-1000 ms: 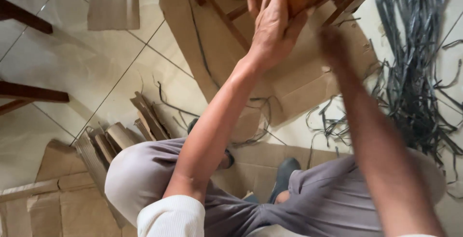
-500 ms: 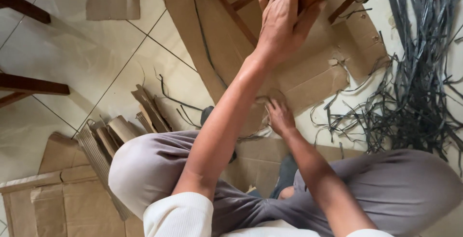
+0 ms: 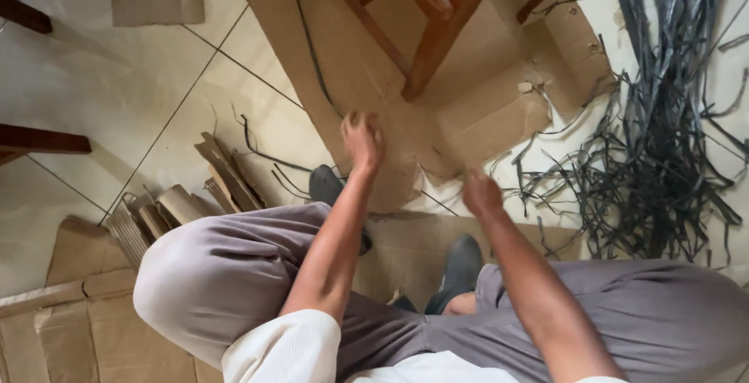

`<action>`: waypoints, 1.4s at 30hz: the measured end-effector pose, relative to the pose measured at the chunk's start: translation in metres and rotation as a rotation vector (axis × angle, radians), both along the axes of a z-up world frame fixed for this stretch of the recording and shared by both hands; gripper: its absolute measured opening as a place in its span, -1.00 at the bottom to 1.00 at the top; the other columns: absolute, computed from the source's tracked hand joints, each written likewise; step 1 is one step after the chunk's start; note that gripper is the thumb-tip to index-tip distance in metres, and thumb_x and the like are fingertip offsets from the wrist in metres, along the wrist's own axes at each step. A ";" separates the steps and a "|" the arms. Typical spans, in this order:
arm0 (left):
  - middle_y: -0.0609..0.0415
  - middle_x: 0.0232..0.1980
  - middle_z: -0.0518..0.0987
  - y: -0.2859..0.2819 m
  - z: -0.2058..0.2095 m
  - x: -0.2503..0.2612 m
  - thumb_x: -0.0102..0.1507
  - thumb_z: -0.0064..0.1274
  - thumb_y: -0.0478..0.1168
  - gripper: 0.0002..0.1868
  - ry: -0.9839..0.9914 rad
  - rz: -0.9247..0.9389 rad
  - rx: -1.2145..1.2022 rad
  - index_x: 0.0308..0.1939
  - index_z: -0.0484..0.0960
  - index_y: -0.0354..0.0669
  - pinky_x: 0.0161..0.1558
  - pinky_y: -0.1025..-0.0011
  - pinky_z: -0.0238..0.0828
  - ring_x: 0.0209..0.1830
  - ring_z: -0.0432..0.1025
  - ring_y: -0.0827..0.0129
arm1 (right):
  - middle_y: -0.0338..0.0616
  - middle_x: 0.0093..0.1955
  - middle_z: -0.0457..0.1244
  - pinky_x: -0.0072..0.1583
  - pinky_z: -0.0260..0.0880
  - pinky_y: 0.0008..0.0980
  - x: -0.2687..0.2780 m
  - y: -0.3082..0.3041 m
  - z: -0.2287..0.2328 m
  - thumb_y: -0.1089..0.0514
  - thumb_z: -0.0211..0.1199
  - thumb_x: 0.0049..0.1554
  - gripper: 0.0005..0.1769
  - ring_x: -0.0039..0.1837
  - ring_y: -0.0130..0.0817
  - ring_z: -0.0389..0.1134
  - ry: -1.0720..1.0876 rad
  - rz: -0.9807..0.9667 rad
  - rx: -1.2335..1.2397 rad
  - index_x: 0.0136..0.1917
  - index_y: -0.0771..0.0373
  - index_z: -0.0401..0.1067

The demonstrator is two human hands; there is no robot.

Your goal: The person wraps cardboard around wooden chair legs and secures it with plastic ties.

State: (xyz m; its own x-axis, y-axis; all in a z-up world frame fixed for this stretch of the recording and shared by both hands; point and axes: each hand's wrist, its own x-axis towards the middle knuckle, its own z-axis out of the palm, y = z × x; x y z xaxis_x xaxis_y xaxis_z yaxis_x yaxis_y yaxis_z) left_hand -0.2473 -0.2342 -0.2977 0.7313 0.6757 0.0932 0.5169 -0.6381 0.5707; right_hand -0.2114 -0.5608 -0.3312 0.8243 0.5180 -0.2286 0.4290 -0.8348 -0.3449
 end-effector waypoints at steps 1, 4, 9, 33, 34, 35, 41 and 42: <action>-0.21 0.40 0.41 -0.004 0.007 -0.010 0.24 0.18 -0.17 -0.65 -0.001 -0.007 0.000 0.12 0.65 0.12 0.45 0.07 0.23 0.48 0.24 -0.12 | 0.14 0.18 0.31 0.11 0.45 0.02 0.004 -0.006 0.008 0.25 0.11 0.10 -0.74 0.08 0.15 0.41 -0.001 -0.007 0.000 0.04 0.22 0.50; -0.37 0.53 0.19 -0.018 0.010 -0.035 0.11 0.26 -0.15 -0.31 0.247 -0.052 -0.107 0.35 0.49 0.10 0.26 -0.22 0.12 0.49 0.03 -0.34 | 0.05 0.20 0.34 0.19 0.46 0.01 0.013 -0.031 0.024 0.17 0.10 0.20 -0.79 0.19 0.06 0.42 0.014 -0.147 -0.157 0.03 0.22 0.51; -0.40 0.45 0.32 -0.024 -0.102 -0.043 0.06 0.20 -0.25 -0.28 0.317 -0.190 0.022 0.34 0.48 0.03 0.32 0.06 0.31 0.36 0.26 -0.34 | 0.09 0.31 0.27 0.20 0.41 0.05 0.023 -0.069 0.033 0.06 0.14 0.20 -0.66 0.28 0.10 0.35 0.123 -0.516 -0.317 0.18 0.23 0.49; 0.09 -0.15 0.67 -0.233 0.136 0.092 0.28 0.09 -0.43 -0.76 -0.469 -0.593 -1.152 0.03 0.63 -0.24 -0.18 0.49 0.53 -0.23 0.53 0.48 | -0.23 0.00 0.34 0.01 0.34 -0.40 0.036 -0.023 0.144 -0.43 -0.23 0.34 -0.28 -0.03 -0.44 0.34 1.050 -0.709 1.755 0.28 0.16 0.38; 0.09 -0.15 0.67 -0.229 0.140 0.091 0.28 0.09 -0.43 -0.76 -0.467 -0.595 -1.153 0.03 0.63 -0.24 -0.18 0.49 0.53 -0.23 0.53 0.48 | -0.23 0.00 0.34 0.01 0.34 -0.40 0.035 -0.024 0.152 -0.43 -0.23 0.34 -0.28 -0.03 -0.44 0.34 1.047 -0.711 1.757 0.28 0.16 0.38; 0.09 -0.14 0.69 -0.224 0.144 0.090 0.27 0.11 -0.42 -0.77 -0.482 -0.596 -1.018 0.01 0.65 -0.22 -0.16 0.46 0.55 -0.20 0.57 0.46 | -0.29 -0.07 0.32 -0.08 0.31 -0.42 0.035 -0.024 0.159 -0.34 -0.18 0.33 -0.42 -0.12 -0.47 0.31 1.039 -0.751 1.581 0.25 0.11 0.35; -0.05 0.01 0.64 -0.197 0.123 0.081 0.33 0.07 -0.32 -0.76 -0.391 -0.529 -0.925 0.07 0.66 -0.14 -0.09 0.37 0.65 -0.03 0.59 0.30 | -0.46 -0.43 -0.02 -0.41 -0.12 -0.58 0.046 -0.052 0.147 -0.08 0.02 0.41 -0.64 -0.45 -0.63 -0.09 0.997 -0.672 1.474 0.10 0.24 0.44; -0.07 0.12 0.59 -0.192 0.114 0.078 0.36 0.07 -0.29 -0.74 -0.460 -0.538 -0.772 0.13 0.65 -0.12 -0.03 0.34 0.61 0.06 0.57 0.20 | -0.44 -0.45 -0.05 -0.42 -0.19 -0.55 0.050 -0.056 0.147 -0.06 0.01 0.39 -0.64 -0.46 -0.61 -0.15 0.994 -0.727 1.476 0.02 0.26 0.43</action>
State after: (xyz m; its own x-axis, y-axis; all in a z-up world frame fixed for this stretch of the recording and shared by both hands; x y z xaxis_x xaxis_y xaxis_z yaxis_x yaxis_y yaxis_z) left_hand -0.1695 -0.4264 -0.1832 0.9565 0.2660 0.1200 -0.0971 -0.0980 0.9904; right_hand -0.1614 -0.6164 -0.1843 0.8083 0.3796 -0.4499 -0.5823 0.4035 -0.7057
